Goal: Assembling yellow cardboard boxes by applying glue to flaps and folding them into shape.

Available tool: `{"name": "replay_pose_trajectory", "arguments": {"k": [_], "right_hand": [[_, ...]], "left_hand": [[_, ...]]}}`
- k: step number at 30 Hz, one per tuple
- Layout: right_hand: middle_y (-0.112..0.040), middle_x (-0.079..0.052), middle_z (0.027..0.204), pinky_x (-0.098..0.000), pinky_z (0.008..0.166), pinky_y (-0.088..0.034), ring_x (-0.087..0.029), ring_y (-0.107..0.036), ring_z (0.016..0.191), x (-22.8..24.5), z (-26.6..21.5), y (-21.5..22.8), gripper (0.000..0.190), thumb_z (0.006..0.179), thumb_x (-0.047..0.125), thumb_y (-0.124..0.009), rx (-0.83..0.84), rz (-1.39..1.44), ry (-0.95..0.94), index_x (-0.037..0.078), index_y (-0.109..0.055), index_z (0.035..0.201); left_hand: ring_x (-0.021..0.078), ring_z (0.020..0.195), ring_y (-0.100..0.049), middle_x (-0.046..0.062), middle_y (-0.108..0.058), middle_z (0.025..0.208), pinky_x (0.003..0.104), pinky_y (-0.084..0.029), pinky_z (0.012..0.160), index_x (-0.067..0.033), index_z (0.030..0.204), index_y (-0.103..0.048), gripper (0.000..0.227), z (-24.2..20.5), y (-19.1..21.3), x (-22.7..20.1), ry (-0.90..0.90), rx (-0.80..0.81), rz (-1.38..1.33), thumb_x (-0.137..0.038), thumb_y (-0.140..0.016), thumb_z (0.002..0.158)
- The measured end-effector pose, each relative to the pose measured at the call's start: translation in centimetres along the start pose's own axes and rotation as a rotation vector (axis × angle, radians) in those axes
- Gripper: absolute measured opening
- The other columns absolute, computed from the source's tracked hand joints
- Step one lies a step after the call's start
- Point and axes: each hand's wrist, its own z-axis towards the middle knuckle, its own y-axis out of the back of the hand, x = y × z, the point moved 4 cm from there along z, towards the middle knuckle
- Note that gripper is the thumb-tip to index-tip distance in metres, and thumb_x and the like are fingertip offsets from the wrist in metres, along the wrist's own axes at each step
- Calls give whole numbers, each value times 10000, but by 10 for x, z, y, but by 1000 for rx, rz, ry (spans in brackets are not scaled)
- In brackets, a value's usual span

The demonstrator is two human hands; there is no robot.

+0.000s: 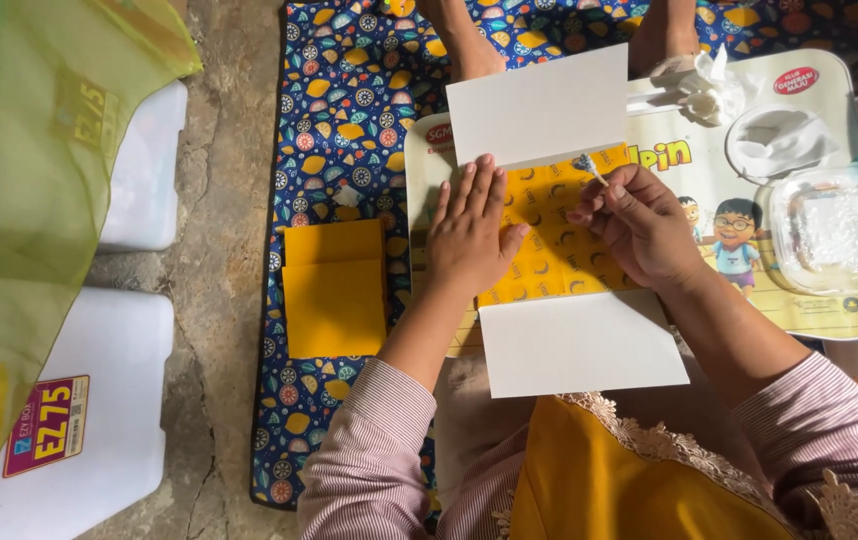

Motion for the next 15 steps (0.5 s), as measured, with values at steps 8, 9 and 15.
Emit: {"name": "replay_pose_trajectory", "arguments": {"k": [8,9,15], "right_hand": [[-685,-117,1009,-399,864,-602,-255,-722,980,-1,3,0,82,1049,200,-608,34,-13,1,120,-619,1047],[-678,-116,992,-403,865,-604,-259,-722,975,-1,3,-1,84,1052,199,-604,38,-16,3,117,-620,1049],[-658,-95,952,-390,855,-607,-249,-722,949,6,1,-4,84,1058,205,-589,44,-2,4,128,-615,1040]], "left_hand": [[267,1595,-172,78,-188,1723,460,-51,1293,-170,1628,-311,690,9,-25,-32,-196,-47,108,-495,-397,1026],[256,1595,-178,59,-201,1722,453,-57,1294,-188,1627,-322,687,13,-28,-35,-202,-46,102,-499,-397,1020],[285,1594,-173,79,-203,1720,471,-41,1285,-173,1630,-320,674,23,-31,-48,-242,-35,84,-496,-327,1039]]}}
